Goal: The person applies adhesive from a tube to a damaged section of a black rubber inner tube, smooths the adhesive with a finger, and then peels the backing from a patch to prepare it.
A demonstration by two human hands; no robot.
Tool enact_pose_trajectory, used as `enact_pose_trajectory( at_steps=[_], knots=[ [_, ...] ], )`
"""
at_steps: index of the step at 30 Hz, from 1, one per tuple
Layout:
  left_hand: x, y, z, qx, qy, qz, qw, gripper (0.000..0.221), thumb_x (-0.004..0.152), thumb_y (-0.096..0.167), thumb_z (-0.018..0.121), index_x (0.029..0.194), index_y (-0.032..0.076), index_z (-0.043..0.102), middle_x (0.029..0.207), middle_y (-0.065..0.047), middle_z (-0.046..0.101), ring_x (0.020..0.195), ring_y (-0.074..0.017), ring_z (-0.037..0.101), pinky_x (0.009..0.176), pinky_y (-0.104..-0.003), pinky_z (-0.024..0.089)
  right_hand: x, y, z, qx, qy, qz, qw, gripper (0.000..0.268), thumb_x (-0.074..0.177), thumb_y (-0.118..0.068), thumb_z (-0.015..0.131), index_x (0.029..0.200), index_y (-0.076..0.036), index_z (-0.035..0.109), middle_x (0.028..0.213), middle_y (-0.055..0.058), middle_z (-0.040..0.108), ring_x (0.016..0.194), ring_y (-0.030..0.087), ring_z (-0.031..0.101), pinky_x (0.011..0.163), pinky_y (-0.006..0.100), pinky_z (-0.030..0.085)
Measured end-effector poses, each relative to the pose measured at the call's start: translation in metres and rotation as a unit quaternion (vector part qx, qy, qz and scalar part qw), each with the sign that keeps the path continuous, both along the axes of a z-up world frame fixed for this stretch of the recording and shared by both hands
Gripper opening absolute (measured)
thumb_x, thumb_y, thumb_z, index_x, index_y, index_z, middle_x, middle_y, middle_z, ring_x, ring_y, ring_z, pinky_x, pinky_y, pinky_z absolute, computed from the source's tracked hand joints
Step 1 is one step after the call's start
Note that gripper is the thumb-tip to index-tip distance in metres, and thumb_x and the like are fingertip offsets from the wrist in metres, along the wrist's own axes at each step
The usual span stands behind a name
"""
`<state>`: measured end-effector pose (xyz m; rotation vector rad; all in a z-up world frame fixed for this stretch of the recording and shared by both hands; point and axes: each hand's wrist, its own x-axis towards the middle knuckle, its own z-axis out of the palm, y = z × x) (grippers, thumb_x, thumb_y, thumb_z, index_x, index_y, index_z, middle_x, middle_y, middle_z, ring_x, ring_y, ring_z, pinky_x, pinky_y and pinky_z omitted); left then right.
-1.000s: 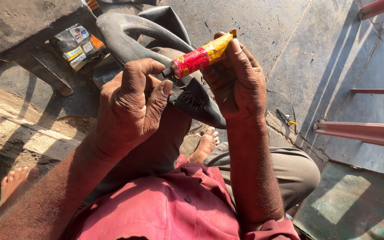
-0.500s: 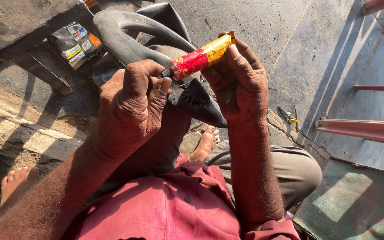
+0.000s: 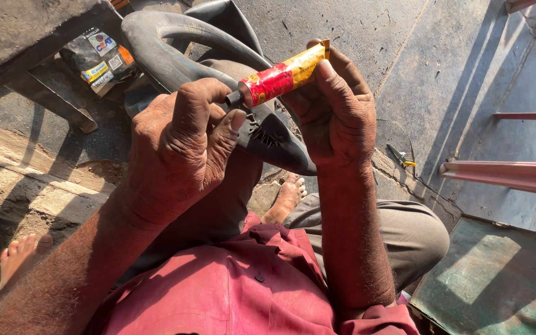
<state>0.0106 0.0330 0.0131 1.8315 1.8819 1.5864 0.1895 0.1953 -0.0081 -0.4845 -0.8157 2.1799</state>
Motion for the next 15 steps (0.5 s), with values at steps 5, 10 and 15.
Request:
enact_pose_trajectory(
  at_steps=[5, 10, 15],
  knots=[
    [-0.0022, -0.0016, 0.0057, -0.006, -0.002, -0.014, 1.000, 0.021, 0.108, 0.002, 0.075, 0.117, 0.003, 0.055, 0.084, -0.008, 0.065, 0.073, -0.0272, 0.067, 0.068, -0.038, 0.051, 0.0029, -0.0006, 0.0015, 0.011, -0.004, 0.006, 1.000, 0.031, 0.112, -0.003, 0.058, 0.142, 0.006, 0.057, 0.125, 0.019, 0.070, 0.114, 0.031, 0.072, 0.104, 0.049, 0.060],
    [-0.0026, -0.0029, 0.0094, -0.008, 0.004, -0.019, 1.000, 0.019, 0.107, 0.002, 0.072, 0.115, 0.001, 0.054, 0.089, -0.013, 0.063, 0.077, -0.0308, 0.068, 0.066, -0.039, 0.052, 0.0033, -0.0022, 0.0020, 0.034, -0.003, 0.018, 0.999, 0.031, 0.114, -0.004, 0.058, 0.143, 0.005, 0.057, 0.121, 0.020, 0.070, 0.114, 0.030, 0.072, 0.103, 0.047, 0.060],
    [-0.0034, -0.0054, 0.0060, -0.027, 0.017, -0.010, 0.999, 0.017, 0.108, 0.004, 0.072, 0.112, 0.002, 0.056, 0.095, -0.015, 0.063, 0.074, -0.0334, 0.067, 0.064, -0.040, 0.052, 0.0015, -0.0036, 0.0032, 0.046, -0.008, 0.021, 0.999, 0.031, 0.114, -0.004, 0.058, 0.144, 0.005, 0.057, 0.121, 0.020, 0.070, 0.114, 0.029, 0.072, 0.103, 0.046, 0.061]
  ],
)
